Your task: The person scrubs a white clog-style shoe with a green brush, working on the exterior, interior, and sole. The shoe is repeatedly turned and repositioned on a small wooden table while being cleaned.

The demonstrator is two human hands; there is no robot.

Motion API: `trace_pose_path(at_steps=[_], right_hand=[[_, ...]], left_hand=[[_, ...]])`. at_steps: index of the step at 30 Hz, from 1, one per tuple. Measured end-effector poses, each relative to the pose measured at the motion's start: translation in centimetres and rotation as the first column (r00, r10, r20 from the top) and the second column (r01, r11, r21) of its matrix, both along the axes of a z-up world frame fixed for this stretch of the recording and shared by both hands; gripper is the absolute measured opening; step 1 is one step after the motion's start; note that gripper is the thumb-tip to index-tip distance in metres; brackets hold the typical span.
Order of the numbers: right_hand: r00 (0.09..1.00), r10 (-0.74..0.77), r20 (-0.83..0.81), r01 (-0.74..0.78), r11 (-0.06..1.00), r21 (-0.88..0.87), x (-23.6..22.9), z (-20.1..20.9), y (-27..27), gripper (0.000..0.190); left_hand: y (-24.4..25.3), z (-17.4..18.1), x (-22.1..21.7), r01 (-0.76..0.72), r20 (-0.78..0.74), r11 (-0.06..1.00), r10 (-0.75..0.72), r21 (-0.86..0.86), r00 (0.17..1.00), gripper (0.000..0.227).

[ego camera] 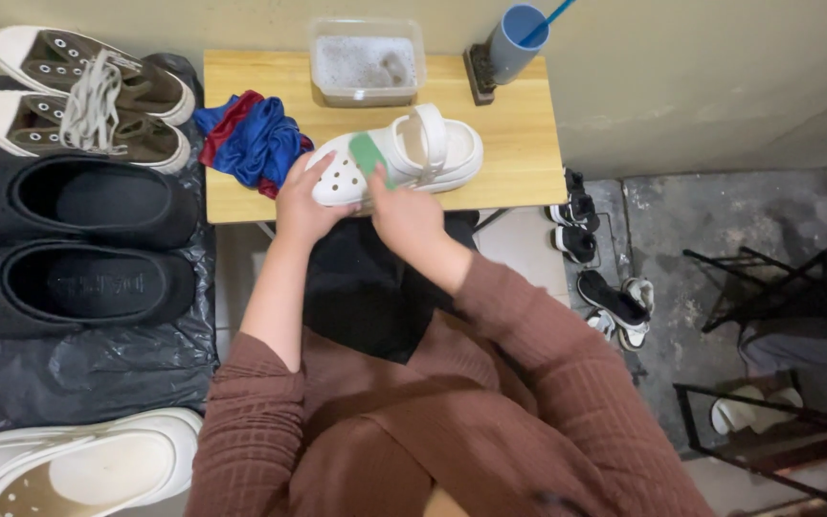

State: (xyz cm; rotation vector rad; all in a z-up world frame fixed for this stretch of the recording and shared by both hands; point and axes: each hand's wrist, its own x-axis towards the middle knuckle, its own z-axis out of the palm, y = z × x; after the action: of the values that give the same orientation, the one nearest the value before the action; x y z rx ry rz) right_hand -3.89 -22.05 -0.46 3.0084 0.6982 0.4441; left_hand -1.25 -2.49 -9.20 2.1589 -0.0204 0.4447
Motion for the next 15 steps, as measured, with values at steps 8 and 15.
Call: trace_pose_path(at_steps=[8, 15], right_hand=[[0.948, 0.019, 0.318, -0.022, 1.000, 0.007, -0.5, -1.4, -1.6, 0.048], [0.964, 0.105, 0.243, -0.109, 0.994, 0.004, -2.9, -5.4, -11.8, 0.047]], left_hand=[[-0.1, 2.4, -0.8, 0.016, -0.076, 0.999, -0.012, 0.052, 0.997, 0.095], [0.3, 5.6, -0.5, 0.075, -0.309, 0.973, -0.003, 0.220, 0.951, 0.100]])
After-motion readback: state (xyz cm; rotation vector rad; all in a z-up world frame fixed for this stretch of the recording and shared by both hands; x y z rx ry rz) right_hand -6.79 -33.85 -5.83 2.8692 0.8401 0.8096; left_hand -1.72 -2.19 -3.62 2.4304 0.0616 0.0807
